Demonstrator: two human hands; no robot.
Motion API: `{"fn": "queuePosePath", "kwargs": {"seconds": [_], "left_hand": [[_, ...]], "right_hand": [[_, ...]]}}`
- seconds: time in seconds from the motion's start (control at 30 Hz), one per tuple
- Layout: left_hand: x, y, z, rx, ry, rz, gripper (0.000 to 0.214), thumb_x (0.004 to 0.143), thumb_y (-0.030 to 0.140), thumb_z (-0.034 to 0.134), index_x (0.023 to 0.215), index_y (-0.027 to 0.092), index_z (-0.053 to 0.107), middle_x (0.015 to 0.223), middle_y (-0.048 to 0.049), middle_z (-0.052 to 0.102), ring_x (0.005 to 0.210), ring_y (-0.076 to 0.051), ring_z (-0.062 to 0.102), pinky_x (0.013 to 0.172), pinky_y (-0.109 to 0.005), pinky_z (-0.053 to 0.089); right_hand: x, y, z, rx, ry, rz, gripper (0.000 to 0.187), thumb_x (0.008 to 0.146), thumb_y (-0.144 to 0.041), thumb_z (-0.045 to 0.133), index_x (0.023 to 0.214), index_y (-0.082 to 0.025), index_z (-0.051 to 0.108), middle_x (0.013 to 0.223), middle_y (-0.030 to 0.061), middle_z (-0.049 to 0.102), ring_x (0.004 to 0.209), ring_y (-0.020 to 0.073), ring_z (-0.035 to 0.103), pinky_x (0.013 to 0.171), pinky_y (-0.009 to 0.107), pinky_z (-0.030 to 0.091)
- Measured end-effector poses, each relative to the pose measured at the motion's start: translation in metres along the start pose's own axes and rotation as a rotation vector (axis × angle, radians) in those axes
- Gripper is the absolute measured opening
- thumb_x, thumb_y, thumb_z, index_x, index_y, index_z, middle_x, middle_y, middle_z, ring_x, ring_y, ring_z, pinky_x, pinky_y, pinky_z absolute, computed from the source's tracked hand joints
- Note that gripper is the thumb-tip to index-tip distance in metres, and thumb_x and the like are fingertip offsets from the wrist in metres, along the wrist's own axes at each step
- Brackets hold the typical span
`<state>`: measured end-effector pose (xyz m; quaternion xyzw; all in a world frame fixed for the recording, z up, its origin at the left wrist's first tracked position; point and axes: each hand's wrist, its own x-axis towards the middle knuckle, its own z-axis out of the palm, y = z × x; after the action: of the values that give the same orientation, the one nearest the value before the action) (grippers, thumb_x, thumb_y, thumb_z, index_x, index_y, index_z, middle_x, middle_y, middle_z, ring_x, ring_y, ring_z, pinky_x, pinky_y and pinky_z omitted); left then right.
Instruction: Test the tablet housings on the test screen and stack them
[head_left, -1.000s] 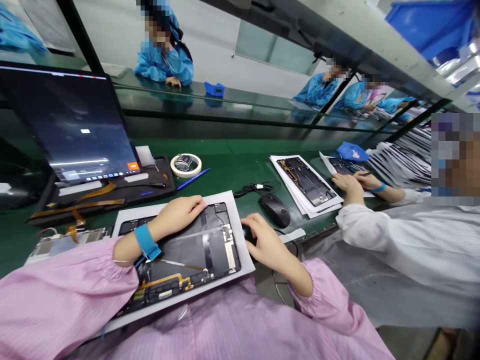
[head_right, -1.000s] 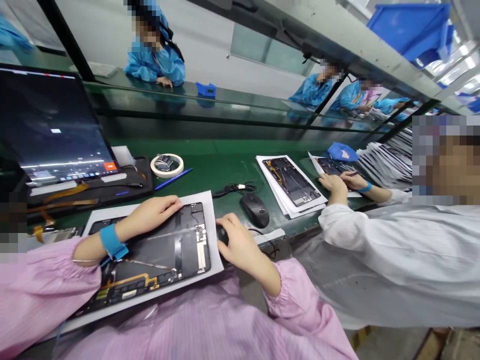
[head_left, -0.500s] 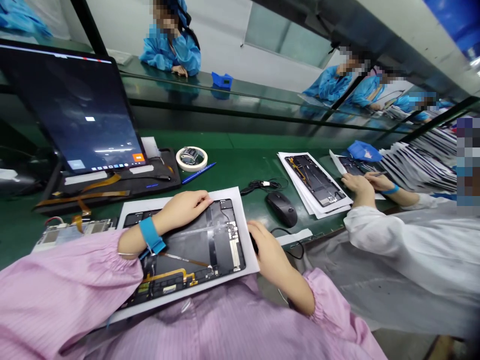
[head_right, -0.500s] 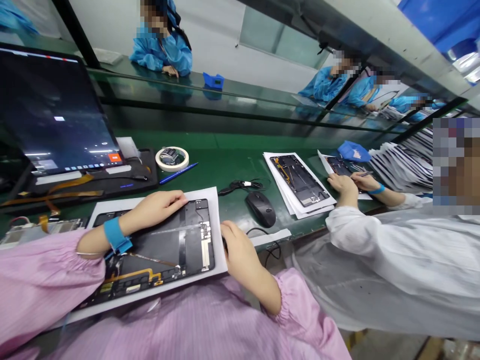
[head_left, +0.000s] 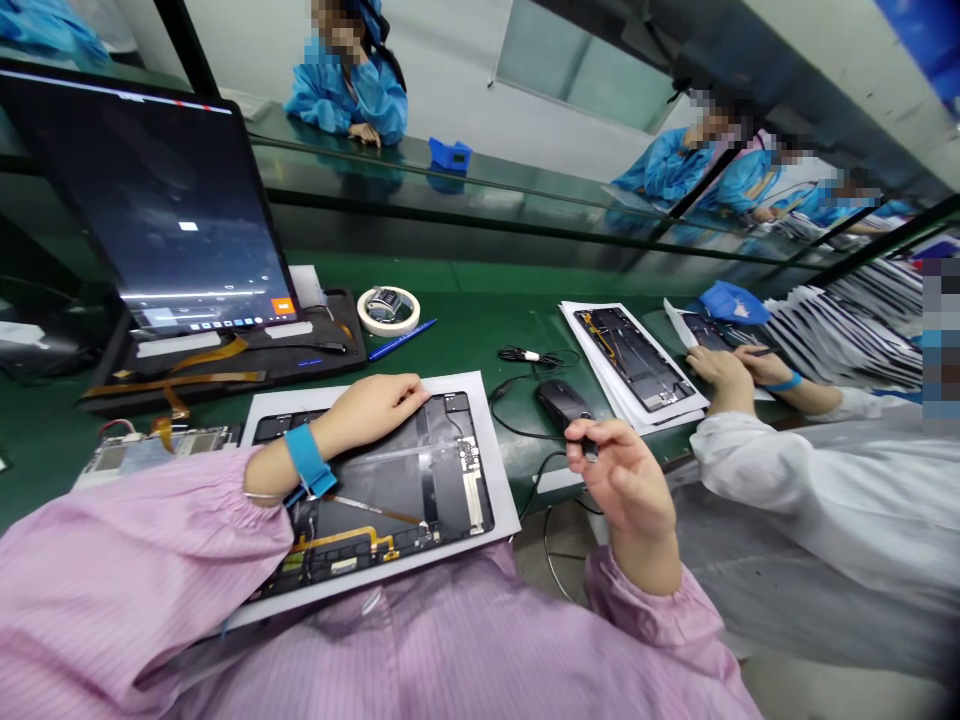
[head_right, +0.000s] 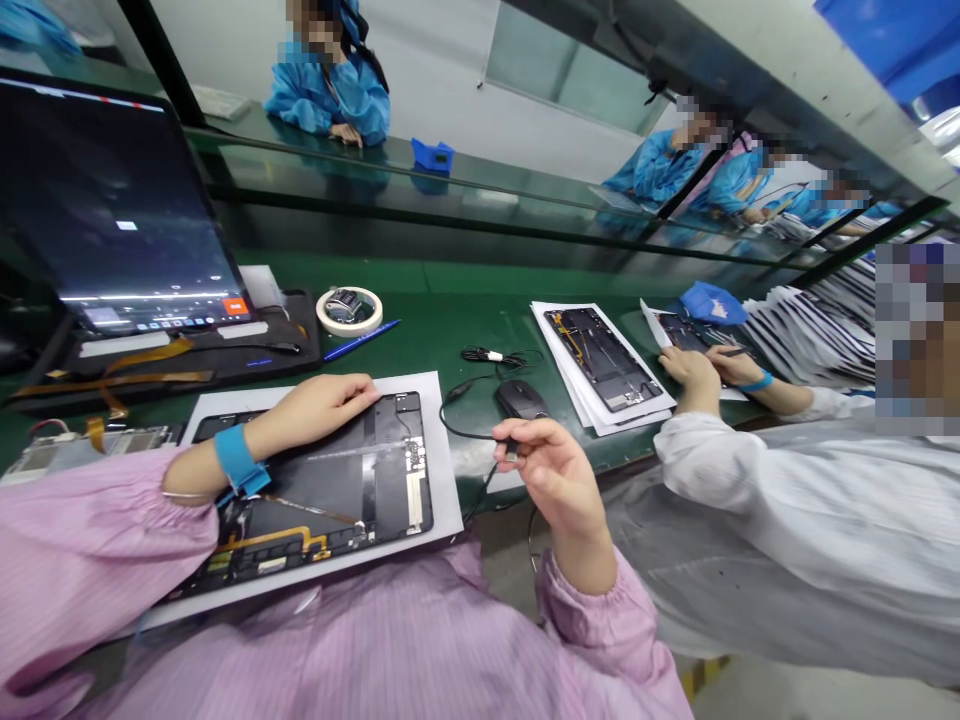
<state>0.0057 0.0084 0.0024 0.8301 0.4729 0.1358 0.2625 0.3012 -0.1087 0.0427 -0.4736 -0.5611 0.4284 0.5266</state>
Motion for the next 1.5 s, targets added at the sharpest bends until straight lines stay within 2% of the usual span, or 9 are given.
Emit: {"fn": "queuePosePath", "kwargs": {"seconds": [0.13, 0.3, 0.63, 0.73, 0.8, 0.93, 1.17, 1.4, 1.5], "left_hand": [[0.000, -0.001, 0.000, -0.003, 0.006, 0.006, 0.036, 0.091, 0.045, 0.033, 0.082, 0.021, 0.059, 0.084, -0.0031, 0.068, 0.074, -0.019, 0.060, 0.063, -0.027, 0.037], [0.000, -0.001, 0.000, 0.002, 0.012, 0.016, 0.038, 0.091, 0.046, 0.032, 0.083, 0.021, 0.059, 0.084, -0.0034, 0.068, 0.074, -0.019, 0.060, 0.063, -0.027, 0.038], [0.001, -0.001, 0.001, 0.014, 0.017, 0.013, 0.037, 0.092, 0.045, 0.033, 0.082, 0.021, 0.059, 0.084, -0.0029, 0.068, 0.073, -0.019, 0.060, 0.062, -0.027, 0.037], [0.001, -0.001, 0.001, 0.017, 0.019, 0.008, 0.037, 0.092, 0.046, 0.033, 0.083, 0.022, 0.060, 0.084, -0.0030, 0.068, 0.073, -0.020, 0.060, 0.062, -0.027, 0.037], [0.000, -0.001, 0.000, 0.013, 0.016, 0.001, 0.037, 0.092, 0.046, 0.033, 0.083, 0.022, 0.060, 0.084, -0.0028, 0.068, 0.073, -0.020, 0.060, 0.062, -0.027, 0.037], [0.000, 0.001, 0.000, 0.015, 0.012, -0.015, 0.038, 0.093, 0.047, 0.033, 0.082, 0.022, 0.060, 0.081, -0.0024, 0.068, 0.071, -0.019, 0.060, 0.061, -0.027, 0.036], [0.000, 0.002, 0.000, 0.056, -0.004, -0.012, 0.038, 0.093, 0.047, 0.032, 0.083, 0.022, 0.059, 0.082, -0.0028, 0.067, 0.073, -0.020, 0.060, 0.062, -0.027, 0.035], [0.000, 0.000, 0.002, 0.057, 0.010, -0.001, 0.040, 0.093, 0.048, 0.031, 0.083, 0.022, 0.059, 0.084, -0.0032, 0.068, 0.074, -0.020, 0.060, 0.063, -0.028, 0.036], [0.000, -0.001, 0.002, 0.061, 0.012, 0.004, 0.040, 0.093, 0.048, 0.031, 0.084, 0.022, 0.059, 0.085, -0.0036, 0.068, 0.075, -0.020, 0.060, 0.064, -0.028, 0.037]], "right_hand": [[-0.003, -0.010, 0.016, -0.139, -0.044, 0.038, 0.025, 0.077, -0.045, 0.069, 0.080, -0.021, 0.061, 0.074, 0.0041, 0.063, 0.054, 0.0125, 0.055, 0.041, 0.024, 0.042], [0.014, 0.006, 0.048, -0.215, -0.169, 0.349, 0.025, 0.080, -0.041, 0.065, 0.085, -0.018, 0.058, 0.059, -0.0033, 0.058, 0.037, 0.0044, 0.039, 0.031, 0.016, 0.027], [0.019, 0.037, 0.063, -0.205, -0.155, 0.396, 0.023, 0.082, -0.041, 0.061, 0.082, -0.019, 0.053, 0.059, -0.0046, 0.059, 0.036, 0.0052, 0.038, 0.034, 0.018, 0.027], [0.012, 0.035, 0.067, -0.417, -0.155, 0.272, 0.019, 0.088, -0.038, 0.053, 0.082, -0.020, 0.053, 0.063, -0.0015, 0.061, 0.048, 0.0109, 0.052, 0.046, 0.023, 0.041], [0.006, 0.032, 0.072, -0.698, -0.165, 0.098, 0.017, 0.091, -0.034, 0.048, 0.091, -0.019, 0.057, 0.078, 0.0054, 0.067, 0.071, 0.0184, 0.063, 0.065, 0.031, 0.050], [-0.004, 0.031, 0.078, -1.090, -0.245, -0.182, 0.036, 0.091, -0.026, 0.042, 0.123, -0.010, 0.047, 0.106, 0.0175, 0.064, 0.095, 0.0287, 0.061, 0.080, 0.043, 0.051], [-0.001, 0.043, 0.073, -1.133, -0.290, -0.312, 0.043, 0.089, -0.024, 0.044, 0.128, -0.009, 0.037, 0.105, 0.0170, 0.063, 0.091, 0.0265, 0.063, 0.077, 0.041, 0.054], [-0.004, 0.049, 0.081, -1.194, -0.217, -0.383, 0.040, 0.087, -0.016, 0.042, 0.127, -0.008, 0.040, 0.101, 0.0166, 0.063, 0.088, 0.0264, 0.061, 0.076, 0.041, 0.054], [0.001, 0.036, 0.084, -1.252, -0.250, -0.383, 0.037, 0.090, -0.018, 0.042, 0.125, -0.006, 0.045, 0.094, 0.0157, 0.064, 0.082, 0.0260, 0.061, 0.070, 0.041, 0.054]]}}
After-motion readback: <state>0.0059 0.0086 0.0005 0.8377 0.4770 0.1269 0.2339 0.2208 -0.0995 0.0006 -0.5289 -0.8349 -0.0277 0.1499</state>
